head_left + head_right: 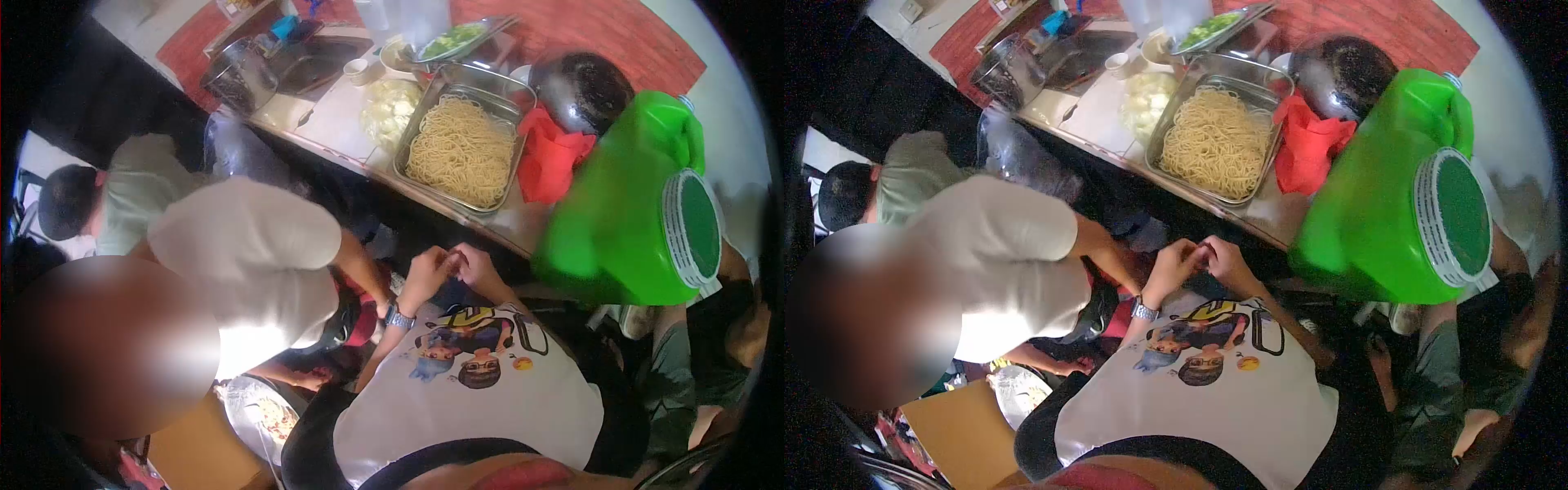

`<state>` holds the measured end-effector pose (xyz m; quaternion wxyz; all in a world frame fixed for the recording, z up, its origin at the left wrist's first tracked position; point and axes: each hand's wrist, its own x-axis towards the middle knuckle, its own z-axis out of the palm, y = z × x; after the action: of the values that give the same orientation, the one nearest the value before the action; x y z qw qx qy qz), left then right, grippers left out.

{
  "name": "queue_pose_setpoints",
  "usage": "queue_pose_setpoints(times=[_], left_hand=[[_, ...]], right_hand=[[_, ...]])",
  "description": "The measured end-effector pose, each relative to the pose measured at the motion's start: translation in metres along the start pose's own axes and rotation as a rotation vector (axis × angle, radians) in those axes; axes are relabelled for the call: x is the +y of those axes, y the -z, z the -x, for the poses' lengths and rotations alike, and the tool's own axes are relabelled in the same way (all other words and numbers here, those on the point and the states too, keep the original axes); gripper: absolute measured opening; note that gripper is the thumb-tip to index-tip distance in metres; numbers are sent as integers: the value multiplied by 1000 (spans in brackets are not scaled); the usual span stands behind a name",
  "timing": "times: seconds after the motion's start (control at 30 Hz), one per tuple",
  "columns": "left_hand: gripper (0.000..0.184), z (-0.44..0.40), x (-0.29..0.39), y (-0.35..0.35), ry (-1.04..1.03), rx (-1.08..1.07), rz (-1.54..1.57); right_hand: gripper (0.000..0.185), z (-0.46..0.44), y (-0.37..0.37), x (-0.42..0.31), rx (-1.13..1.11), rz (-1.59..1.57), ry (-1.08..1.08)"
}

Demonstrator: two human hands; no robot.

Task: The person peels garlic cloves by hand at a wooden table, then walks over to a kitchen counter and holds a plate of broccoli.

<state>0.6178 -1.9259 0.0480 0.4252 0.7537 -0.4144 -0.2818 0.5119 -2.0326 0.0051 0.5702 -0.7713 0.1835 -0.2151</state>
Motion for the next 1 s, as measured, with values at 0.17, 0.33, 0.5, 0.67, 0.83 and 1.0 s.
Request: queue_pose_setpoints(times=[0.17, 0.33, 0.5, 0.67, 0.83, 1.0], left_hand=[[27, -7, 7, 14, -27, 120, 80], [23, -13, -26, 34, -6, 234, 162], [18, -18, -37, 65, -28, 497, 230], [30, -32, -58, 111, -79, 571, 341], [49, -209, -61, 214, -184, 799, 230], [69, -357, -26, 270, 26, 485, 494]], right_hand=[[12, -17, 19, -28, 33, -108, -52], [15, -23, 42, -19, 92, -238, -21], [12, -30, 68, -42, 188, -255, 104], [13, -48, 99, -81, 429, -259, 212], [16, -98, 118, -84, 648, -424, 247], [14, -146, 145, -89, 694, -301, 139]])
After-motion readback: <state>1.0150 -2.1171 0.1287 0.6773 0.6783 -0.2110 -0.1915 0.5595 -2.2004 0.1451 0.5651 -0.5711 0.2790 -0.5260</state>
